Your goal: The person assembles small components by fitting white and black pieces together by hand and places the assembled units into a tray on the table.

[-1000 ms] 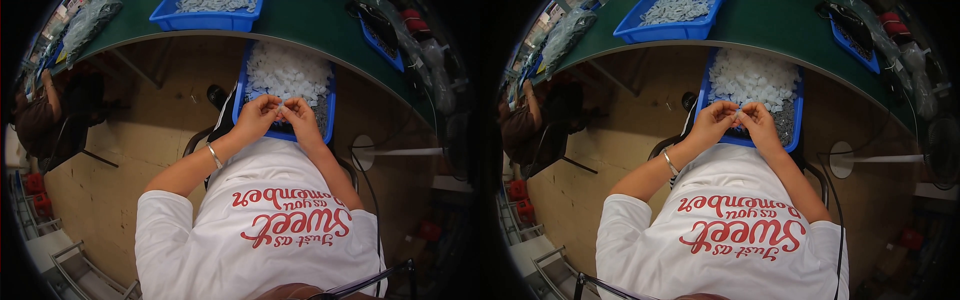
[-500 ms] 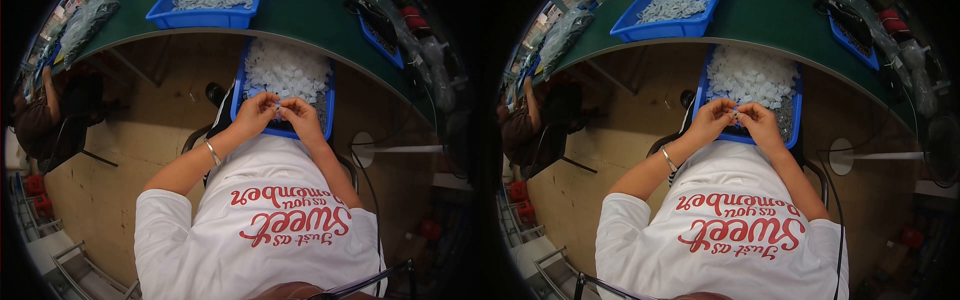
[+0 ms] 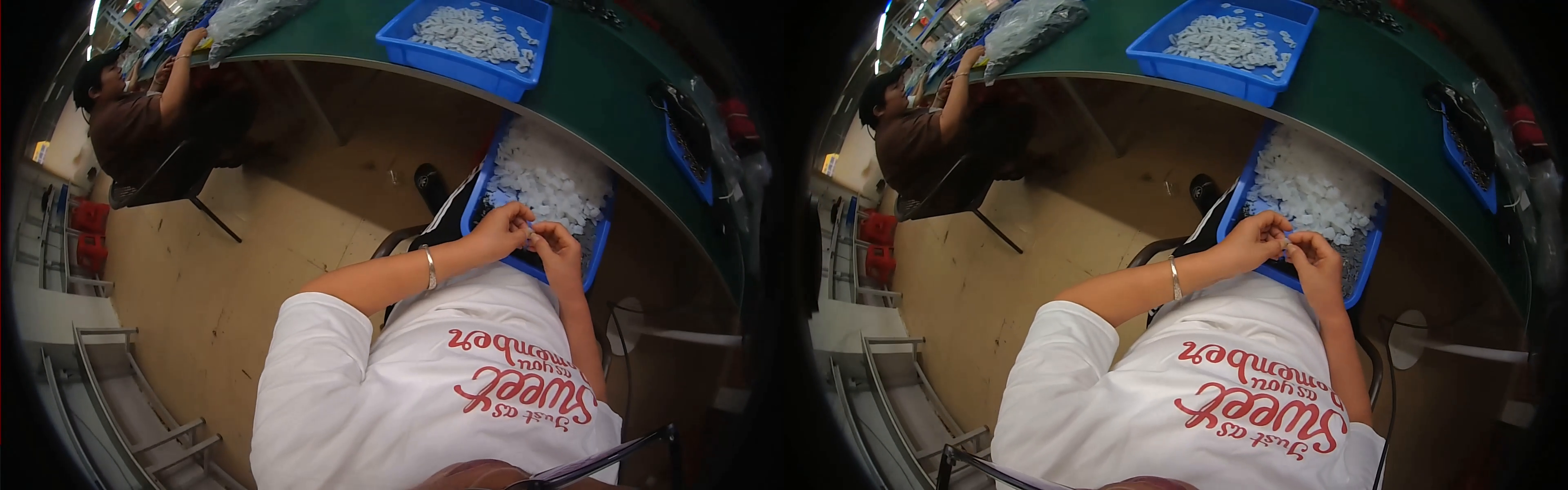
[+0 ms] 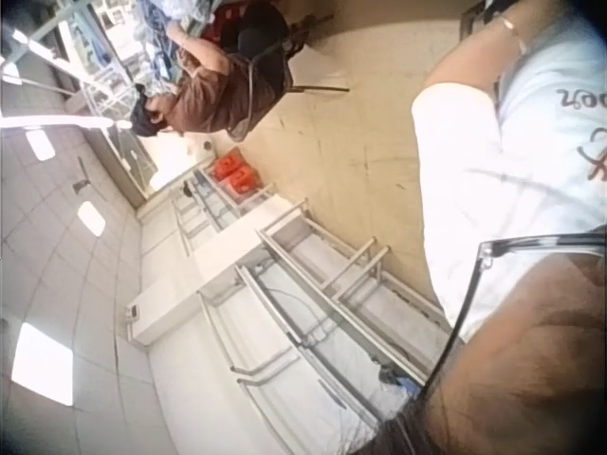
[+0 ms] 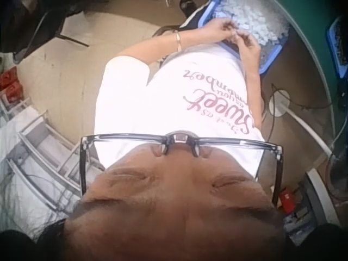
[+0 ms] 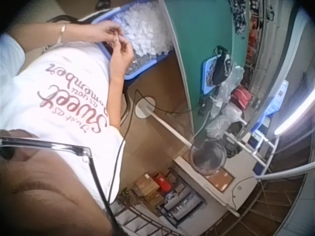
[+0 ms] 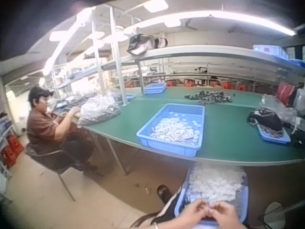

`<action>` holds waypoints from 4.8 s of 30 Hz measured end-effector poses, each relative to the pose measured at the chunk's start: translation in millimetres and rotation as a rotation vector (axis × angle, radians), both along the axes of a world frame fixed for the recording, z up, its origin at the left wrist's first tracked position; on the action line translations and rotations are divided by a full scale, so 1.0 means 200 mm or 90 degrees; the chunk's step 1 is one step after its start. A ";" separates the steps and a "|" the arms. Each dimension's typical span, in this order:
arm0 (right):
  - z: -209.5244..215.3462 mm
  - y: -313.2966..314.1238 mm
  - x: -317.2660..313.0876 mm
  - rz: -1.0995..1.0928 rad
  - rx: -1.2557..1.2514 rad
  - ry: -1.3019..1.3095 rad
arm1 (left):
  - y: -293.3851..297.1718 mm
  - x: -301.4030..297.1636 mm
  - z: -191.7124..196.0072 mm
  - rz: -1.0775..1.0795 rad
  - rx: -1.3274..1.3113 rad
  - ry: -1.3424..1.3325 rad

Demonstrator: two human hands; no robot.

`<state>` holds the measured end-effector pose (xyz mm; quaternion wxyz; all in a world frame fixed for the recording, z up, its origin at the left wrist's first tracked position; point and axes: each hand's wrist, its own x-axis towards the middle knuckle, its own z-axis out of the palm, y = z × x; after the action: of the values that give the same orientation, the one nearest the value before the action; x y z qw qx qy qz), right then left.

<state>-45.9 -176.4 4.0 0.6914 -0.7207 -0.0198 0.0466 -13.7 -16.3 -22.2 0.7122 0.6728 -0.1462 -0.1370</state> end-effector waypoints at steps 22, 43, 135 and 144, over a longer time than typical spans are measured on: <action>-0.04 0.01 0.04 -0.021 0.144 0.072 | 0.03 0.04 0.04 0.000 -0.075 0.179; -0.01 -0.32 0.07 -0.175 -0.446 -0.099 | 0.09 0.07 0.10 -0.031 -0.046 0.210; 0.00 -0.06 0.04 0.083 -0.055 0.038 | 0.08 0.02 0.06 -0.091 -0.024 0.143; 0.01 -0.03 0.04 0.063 -0.035 0.024 | 0.08 0.03 0.06 -0.076 -0.024 0.145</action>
<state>-37.2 -182.7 5.1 0.6684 -0.7366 -0.0412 0.0949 -7.2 -0.9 -10.7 0.7273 0.6294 -0.1070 -0.2518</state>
